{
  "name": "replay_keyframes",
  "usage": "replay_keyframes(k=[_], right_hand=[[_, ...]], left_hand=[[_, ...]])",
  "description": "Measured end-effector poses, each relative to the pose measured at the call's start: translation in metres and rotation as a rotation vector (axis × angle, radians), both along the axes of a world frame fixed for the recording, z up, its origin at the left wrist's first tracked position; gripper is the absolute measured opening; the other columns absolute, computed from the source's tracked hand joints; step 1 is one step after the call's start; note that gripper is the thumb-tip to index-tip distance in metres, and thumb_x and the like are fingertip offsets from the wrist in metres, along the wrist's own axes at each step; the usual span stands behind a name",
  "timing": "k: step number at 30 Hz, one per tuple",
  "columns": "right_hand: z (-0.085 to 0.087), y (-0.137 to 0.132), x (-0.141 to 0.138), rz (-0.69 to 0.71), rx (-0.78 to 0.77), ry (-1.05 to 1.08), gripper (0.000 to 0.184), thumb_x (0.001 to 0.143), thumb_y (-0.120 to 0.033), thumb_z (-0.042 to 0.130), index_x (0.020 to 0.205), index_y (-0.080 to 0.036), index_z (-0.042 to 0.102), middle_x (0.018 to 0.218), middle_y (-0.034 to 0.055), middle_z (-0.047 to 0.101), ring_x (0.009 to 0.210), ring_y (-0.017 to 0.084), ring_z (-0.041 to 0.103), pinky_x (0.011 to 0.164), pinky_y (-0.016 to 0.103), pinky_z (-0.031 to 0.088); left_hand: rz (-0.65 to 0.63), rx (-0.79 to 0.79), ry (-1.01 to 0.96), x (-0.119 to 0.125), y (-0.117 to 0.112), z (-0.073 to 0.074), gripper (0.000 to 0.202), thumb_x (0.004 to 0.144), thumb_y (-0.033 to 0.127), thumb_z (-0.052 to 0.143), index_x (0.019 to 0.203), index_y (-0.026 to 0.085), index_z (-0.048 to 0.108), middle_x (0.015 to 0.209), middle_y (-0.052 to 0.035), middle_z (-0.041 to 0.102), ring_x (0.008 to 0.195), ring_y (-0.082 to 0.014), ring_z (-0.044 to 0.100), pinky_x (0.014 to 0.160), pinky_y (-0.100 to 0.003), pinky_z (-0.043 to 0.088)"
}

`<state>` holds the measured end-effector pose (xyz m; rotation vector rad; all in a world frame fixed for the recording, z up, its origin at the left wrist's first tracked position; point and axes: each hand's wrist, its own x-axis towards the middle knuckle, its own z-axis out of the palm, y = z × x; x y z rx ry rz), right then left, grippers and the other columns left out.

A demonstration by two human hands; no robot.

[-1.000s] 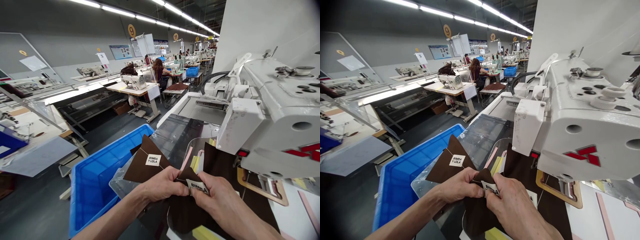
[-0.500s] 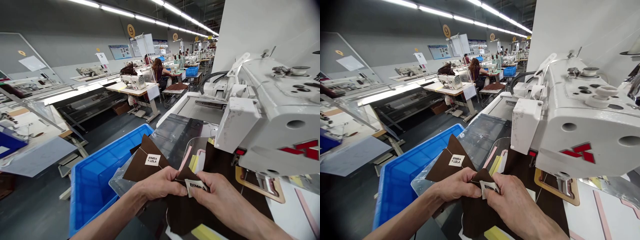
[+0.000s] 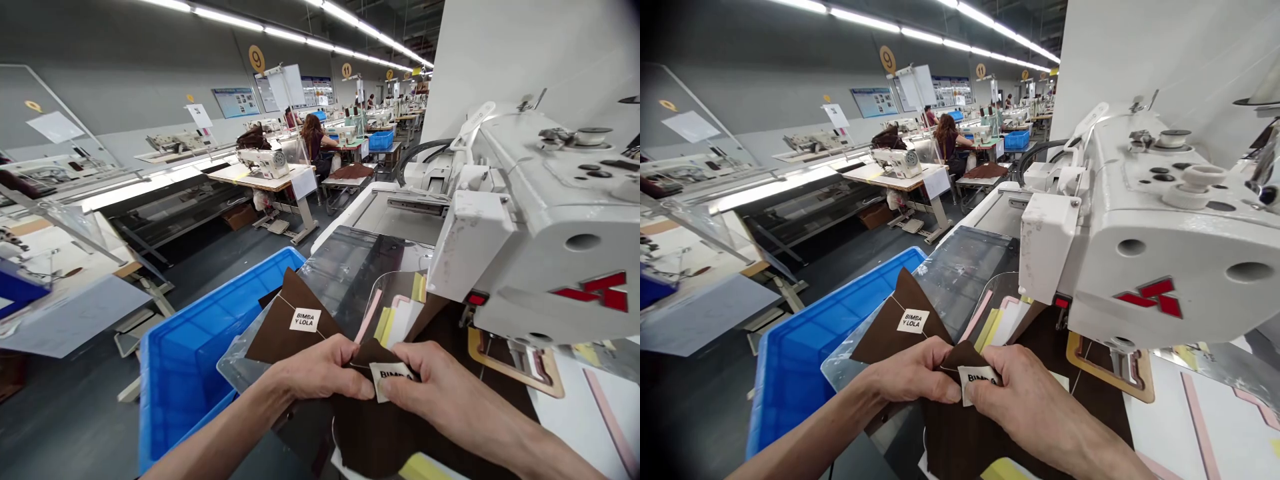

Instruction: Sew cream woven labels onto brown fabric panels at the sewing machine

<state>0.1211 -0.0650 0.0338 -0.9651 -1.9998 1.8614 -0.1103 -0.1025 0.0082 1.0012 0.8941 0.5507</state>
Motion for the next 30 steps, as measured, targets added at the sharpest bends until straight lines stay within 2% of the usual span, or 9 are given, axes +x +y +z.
replay_keyframes(k=[3, 6, 13, 19, 24, 30], right_hand=[[0.004, 0.001, 0.001, -0.020, -0.014, -0.011, 0.016, 0.090, -0.024, 0.052, 0.074, -0.021, 0.052, 0.067, -0.0059, 0.036, 0.062, 0.012, 0.029, 0.055, 0.027, 0.022], [0.003, -0.001, -0.001, -0.058, 0.012, -0.027, 0.018, 0.090, -0.024, 0.053, 0.072, -0.021, 0.049, 0.066, -0.0058, 0.037, 0.061, 0.011, 0.030, 0.054, 0.027, 0.022], [-0.001, -0.005, -0.005, -0.087, 0.079, -0.092, 0.019, 0.089, -0.022, 0.052, 0.071, -0.022, 0.046, 0.065, -0.0063, 0.043, 0.059, 0.011, 0.035, 0.053, 0.026, 0.023], [-0.006, -0.004, -0.005, -0.076, 0.131, -0.113, 0.023, 0.092, -0.023, 0.050, 0.071, -0.022, 0.040, 0.065, -0.0066, 0.041, 0.060, 0.011, 0.033, 0.054, 0.027, 0.023], [-0.008, -0.004, -0.007, -0.076, 0.099, -0.110, 0.022, 0.093, -0.024, 0.050, 0.073, -0.022, 0.041, 0.065, -0.0069, 0.038, 0.061, 0.011, 0.033, 0.054, 0.027, 0.022], [-0.006, -0.003, -0.007, -0.075, 0.015, -0.090, 0.020, 0.093, -0.024, 0.050, 0.074, -0.022, 0.044, 0.067, -0.0067, 0.040, 0.061, 0.010, 0.035, 0.054, 0.026, 0.023]], left_hand=[[0.000, -0.016, -0.007, -0.001, -0.001, 0.004, 0.030, 0.072, 0.033, 0.084, 0.096, 0.016, 0.082, 0.084, -0.0024, 0.072, 0.072, -0.0164, 0.061, 0.068, -0.024, 0.049], [0.032, -0.004, -0.008, 0.002, -0.002, 0.007, 0.032, 0.072, 0.033, 0.084, 0.098, 0.016, 0.081, 0.085, -0.0035, 0.072, 0.075, -0.0177, 0.062, 0.068, -0.024, 0.049], [0.085, 0.031, 0.011, 0.012, -0.002, 0.005, 0.020, 0.075, 0.029, 0.080, 0.086, 0.013, 0.075, 0.074, 0.0006, 0.059, 0.068, -0.0115, 0.048, 0.065, -0.021, 0.041], [0.078, 0.038, 0.065, 0.011, -0.001, 0.003, 0.014, 0.073, 0.024, 0.072, 0.081, 0.013, 0.071, 0.069, 0.0014, 0.054, 0.064, -0.0119, 0.044, 0.058, -0.023, 0.036], [0.096, 0.054, 0.086, 0.013, 0.000, 0.004, 0.007, 0.070, 0.020, 0.068, 0.073, 0.014, 0.067, 0.065, 0.0033, 0.050, 0.060, -0.0101, 0.039, 0.055, -0.022, 0.030], [0.094, 0.000, 0.072, 0.007, -0.001, 0.007, 0.019, 0.067, 0.022, 0.070, 0.084, 0.014, 0.075, 0.072, 0.0005, 0.062, 0.063, -0.0131, 0.052, 0.061, -0.023, 0.042]])
